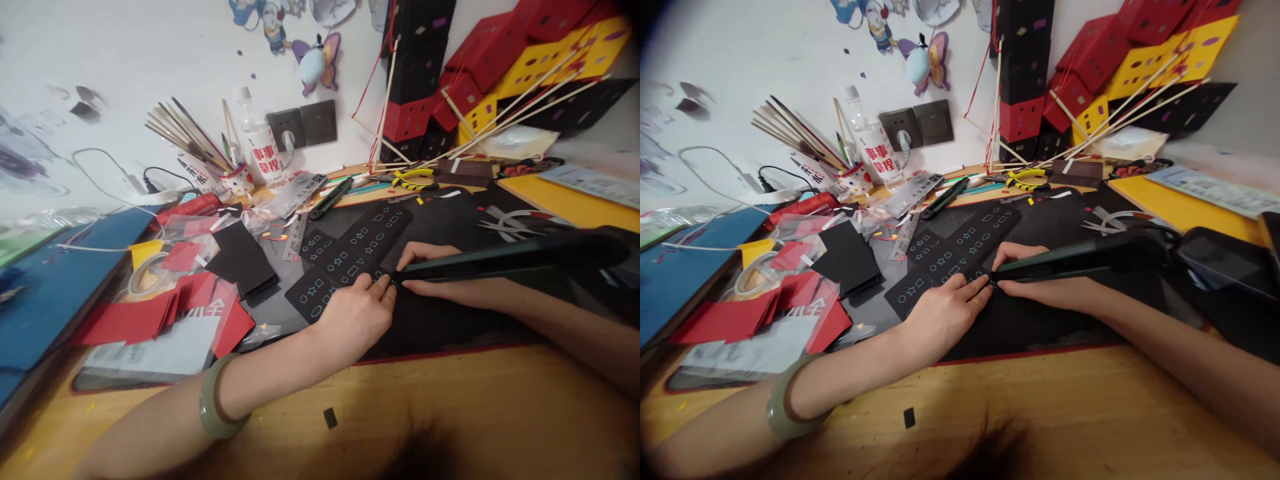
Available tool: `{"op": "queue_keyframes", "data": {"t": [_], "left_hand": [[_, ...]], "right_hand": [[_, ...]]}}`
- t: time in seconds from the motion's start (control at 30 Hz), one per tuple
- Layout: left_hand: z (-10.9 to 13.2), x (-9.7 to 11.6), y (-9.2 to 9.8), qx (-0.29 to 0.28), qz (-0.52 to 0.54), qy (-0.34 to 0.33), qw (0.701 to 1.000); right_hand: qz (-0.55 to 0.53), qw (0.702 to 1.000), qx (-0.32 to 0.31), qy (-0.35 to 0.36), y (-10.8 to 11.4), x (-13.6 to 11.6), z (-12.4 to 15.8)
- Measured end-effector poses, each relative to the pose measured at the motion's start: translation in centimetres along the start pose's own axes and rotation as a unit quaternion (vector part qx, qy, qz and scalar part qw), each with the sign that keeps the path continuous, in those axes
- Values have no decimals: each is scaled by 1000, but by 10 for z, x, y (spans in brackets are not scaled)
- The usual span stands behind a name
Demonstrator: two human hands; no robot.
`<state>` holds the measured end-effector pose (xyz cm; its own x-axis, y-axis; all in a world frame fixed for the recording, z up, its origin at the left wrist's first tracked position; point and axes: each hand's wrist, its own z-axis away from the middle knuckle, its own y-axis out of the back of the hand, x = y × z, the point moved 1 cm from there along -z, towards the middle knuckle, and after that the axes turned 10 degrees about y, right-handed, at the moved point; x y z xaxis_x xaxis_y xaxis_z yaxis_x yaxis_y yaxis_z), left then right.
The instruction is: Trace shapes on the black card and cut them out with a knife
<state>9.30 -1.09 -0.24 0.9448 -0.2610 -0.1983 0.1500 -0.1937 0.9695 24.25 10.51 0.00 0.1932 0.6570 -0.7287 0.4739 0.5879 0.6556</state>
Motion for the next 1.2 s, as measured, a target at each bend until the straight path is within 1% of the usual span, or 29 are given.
{"op": "queue_keyframes", "data": {"t": [0.07,0.17,0.3,0.5,0.8,1.03,1.2], "left_hand": [[0,-1,1,-1,-3,-1,1000],[1,-1,1,-4,0,-5,1000],[2,0,2,-6,-7,-1,1000],[0,1,4,-16,-19,-9,1000],[-1,2,5,-29,-13,-5,999],[0,2,4,-21,-3,7,1000],[1,-3,-5,6,57,19,998]], "right_hand": [[-36,998,-44,38,7,8,-4],[-70,993,-77,58,14,17,-7],[-85,990,-89,72,14,19,-9],[-79,986,-103,102,15,20,-10],[-72,987,-96,105,17,21,-10],[-67,989,-101,84,17,19,-10],[-86,993,-65,57,16,19,-8]]}}
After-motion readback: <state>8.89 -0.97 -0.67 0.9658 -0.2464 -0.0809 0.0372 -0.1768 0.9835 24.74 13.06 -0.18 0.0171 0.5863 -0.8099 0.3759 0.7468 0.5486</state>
